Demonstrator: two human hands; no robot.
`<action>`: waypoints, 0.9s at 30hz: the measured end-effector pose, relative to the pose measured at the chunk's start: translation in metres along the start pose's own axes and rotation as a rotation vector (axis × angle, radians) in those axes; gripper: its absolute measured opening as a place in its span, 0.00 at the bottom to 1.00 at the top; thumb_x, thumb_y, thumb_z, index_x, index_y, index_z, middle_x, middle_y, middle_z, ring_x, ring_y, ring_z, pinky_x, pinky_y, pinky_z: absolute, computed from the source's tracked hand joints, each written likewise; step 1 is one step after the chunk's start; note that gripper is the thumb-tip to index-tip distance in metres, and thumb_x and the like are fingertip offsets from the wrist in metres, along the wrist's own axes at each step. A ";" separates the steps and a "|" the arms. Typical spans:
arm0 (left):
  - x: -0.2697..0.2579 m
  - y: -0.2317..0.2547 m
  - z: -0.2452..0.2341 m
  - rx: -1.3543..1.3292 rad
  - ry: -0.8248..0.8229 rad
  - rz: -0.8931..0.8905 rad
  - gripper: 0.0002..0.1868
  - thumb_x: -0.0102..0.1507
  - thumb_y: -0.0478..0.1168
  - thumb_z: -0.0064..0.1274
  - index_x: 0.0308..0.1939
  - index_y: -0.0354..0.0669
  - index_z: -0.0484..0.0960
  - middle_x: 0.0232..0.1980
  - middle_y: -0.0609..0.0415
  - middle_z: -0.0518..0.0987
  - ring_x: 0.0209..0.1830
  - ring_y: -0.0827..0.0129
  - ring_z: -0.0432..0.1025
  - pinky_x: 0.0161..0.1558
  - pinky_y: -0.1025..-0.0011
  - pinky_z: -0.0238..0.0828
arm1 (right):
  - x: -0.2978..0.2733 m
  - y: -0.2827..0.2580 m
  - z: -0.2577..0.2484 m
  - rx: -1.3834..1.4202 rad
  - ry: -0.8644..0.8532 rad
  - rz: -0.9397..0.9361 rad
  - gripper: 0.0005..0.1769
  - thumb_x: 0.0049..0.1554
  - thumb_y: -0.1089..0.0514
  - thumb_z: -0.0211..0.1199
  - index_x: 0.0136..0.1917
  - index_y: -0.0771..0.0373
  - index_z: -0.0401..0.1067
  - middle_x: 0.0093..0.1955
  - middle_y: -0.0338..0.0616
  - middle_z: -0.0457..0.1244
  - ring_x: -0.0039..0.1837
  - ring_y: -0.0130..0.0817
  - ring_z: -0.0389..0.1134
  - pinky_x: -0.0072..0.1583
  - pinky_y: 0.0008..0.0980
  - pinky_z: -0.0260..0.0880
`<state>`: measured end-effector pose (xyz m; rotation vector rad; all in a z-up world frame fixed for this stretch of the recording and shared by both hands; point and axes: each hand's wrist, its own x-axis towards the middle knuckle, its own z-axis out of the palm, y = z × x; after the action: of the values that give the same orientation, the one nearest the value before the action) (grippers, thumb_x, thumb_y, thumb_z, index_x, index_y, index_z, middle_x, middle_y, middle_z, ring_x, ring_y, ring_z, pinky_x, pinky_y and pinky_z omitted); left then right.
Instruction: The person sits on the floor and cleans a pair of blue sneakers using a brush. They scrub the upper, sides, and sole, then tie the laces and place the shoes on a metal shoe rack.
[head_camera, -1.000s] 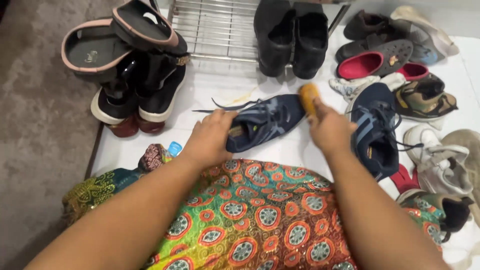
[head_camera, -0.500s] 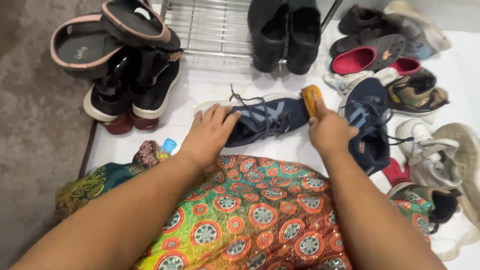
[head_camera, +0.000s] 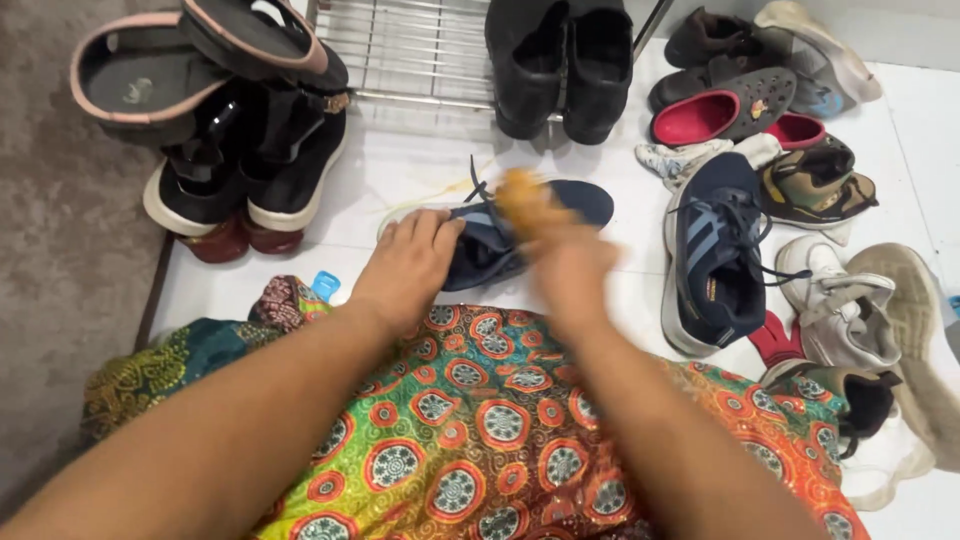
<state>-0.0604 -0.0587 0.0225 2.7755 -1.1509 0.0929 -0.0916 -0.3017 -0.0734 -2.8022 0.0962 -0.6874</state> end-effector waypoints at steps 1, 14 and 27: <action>0.000 -0.003 0.002 -0.024 -0.015 -0.011 0.50 0.39 0.28 0.64 0.67 0.36 0.63 0.64 0.44 0.66 0.66 0.50 0.61 0.66 0.55 0.57 | -0.005 -0.012 0.006 -0.006 -0.018 -0.038 0.22 0.55 0.58 0.65 0.63 0.46 0.74 0.51 0.43 0.71 0.56 0.49 0.71 0.56 0.54 0.60; -0.001 -0.009 0.016 -0.073 0.045 0.008 0.39 0.50 0.27 0.54 0.67 0.34 0.66 0.62 0.42 0.68 0.64 0.50 0.64 0.66 0.61 0.59 | -0.001 -0.025 -0.010 0.017 -0.062 0.040 0.20 0.53 0.56 0.66 0.59 0.48 0.76 0.53 0.44 0.72 0.57 0.50 0.71 0.56 0.53 0.59; 0.006 -0.039 0.046 -0.534 -0.078 -0.439 0.54 0.39 0.38 0.78 0.67 0.42 0.65 0.64 0.42 0.69 0.66 0.46 0.66 0.66 0.60 0.64 | 0.017 0.020 -0.032 0.479 -0.224 0.593 0.33 0.57 0.58 0.64 0.75 0.54 0.64 0.61 0.52 0.69 0.61 0.42 0.72 0.63 0.35 0.68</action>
<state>-0.0283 -0.0429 -0.0259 2.4775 -0.4560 -0.3209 -0.0915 -0.3302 -0.0437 -2.1983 0.6016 -0.2105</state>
